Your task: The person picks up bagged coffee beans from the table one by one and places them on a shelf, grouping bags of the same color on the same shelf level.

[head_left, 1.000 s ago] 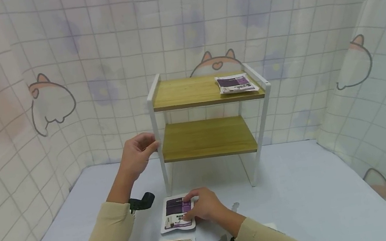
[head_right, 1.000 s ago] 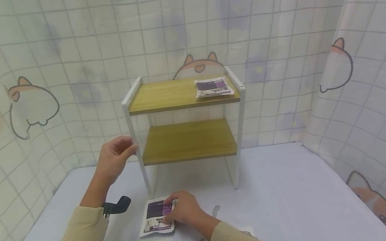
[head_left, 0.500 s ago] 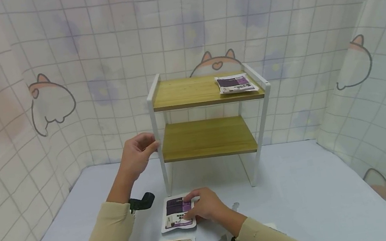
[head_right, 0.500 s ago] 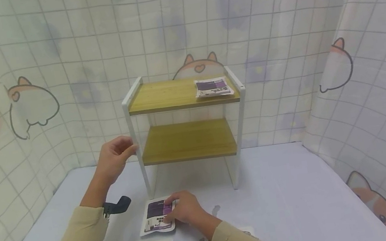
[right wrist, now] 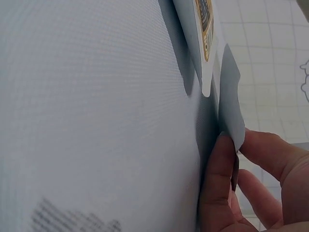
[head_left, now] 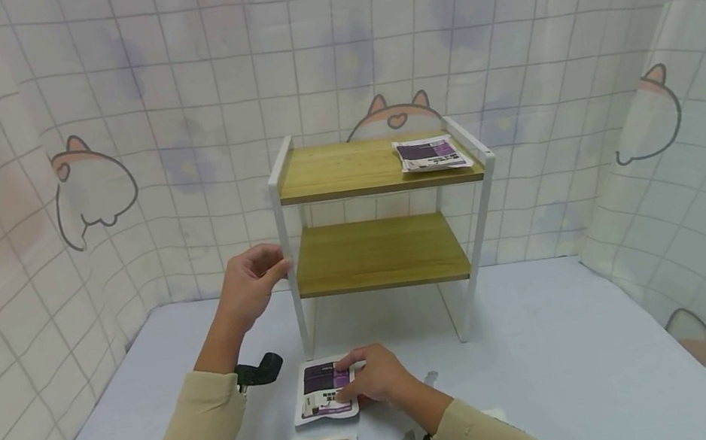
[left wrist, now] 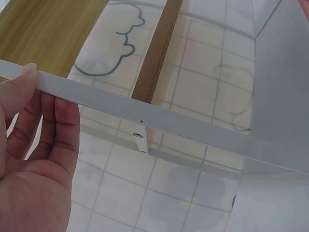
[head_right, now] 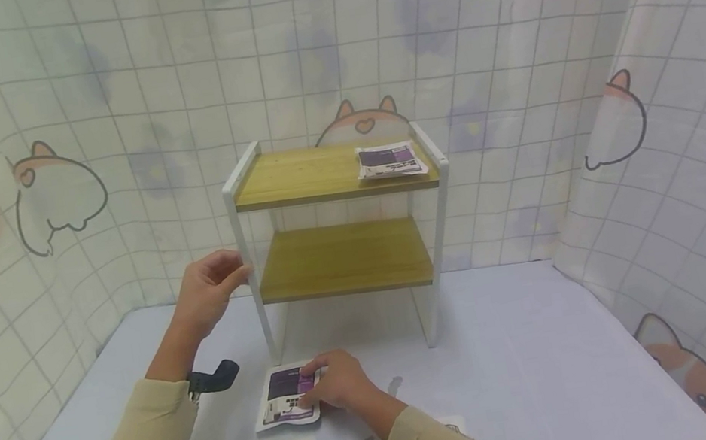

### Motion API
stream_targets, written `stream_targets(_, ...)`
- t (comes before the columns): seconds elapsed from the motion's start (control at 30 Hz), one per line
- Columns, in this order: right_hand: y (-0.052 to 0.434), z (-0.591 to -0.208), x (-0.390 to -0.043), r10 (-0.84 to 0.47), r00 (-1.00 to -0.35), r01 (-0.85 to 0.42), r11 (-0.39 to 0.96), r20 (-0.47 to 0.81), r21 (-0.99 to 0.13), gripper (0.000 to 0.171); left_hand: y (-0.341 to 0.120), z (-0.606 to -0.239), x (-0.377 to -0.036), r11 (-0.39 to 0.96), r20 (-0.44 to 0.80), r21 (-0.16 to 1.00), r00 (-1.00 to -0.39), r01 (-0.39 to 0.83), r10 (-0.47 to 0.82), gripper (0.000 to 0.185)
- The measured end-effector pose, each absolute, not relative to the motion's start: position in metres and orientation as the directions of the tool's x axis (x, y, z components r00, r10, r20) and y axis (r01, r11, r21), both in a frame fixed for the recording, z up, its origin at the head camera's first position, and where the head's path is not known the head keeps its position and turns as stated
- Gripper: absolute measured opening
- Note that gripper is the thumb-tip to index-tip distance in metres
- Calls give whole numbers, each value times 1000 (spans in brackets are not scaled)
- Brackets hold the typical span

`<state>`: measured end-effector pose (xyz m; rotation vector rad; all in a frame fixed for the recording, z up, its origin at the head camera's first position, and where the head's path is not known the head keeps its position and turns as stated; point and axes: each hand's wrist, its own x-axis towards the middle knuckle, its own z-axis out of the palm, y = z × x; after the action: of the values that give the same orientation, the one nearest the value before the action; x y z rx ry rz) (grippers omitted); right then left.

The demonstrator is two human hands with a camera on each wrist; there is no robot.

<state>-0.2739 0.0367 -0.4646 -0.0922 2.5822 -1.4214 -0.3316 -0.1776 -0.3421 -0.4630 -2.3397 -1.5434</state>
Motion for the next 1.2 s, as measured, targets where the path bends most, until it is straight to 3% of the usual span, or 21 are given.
stream_targets(0.33, 39, -463, -272, -166, -974, 45, 518, -152, -854, 42, -177, -342, -332, 363, 423, 828, -901, 427, 95, 21)
stream_targets(0.8, 45, -468, -272, -248, -950, 90, 370, -191, -925, 48, -179, -345, -334, 356, 455, 811, -883, 464, 113, 19)
stream_targets(1.2, 47, -470, -272, -248, -949, 94, 368, -195, -925, 49, -178, -343, -333, 361, 441, 815, -889, 453, 120, 23)
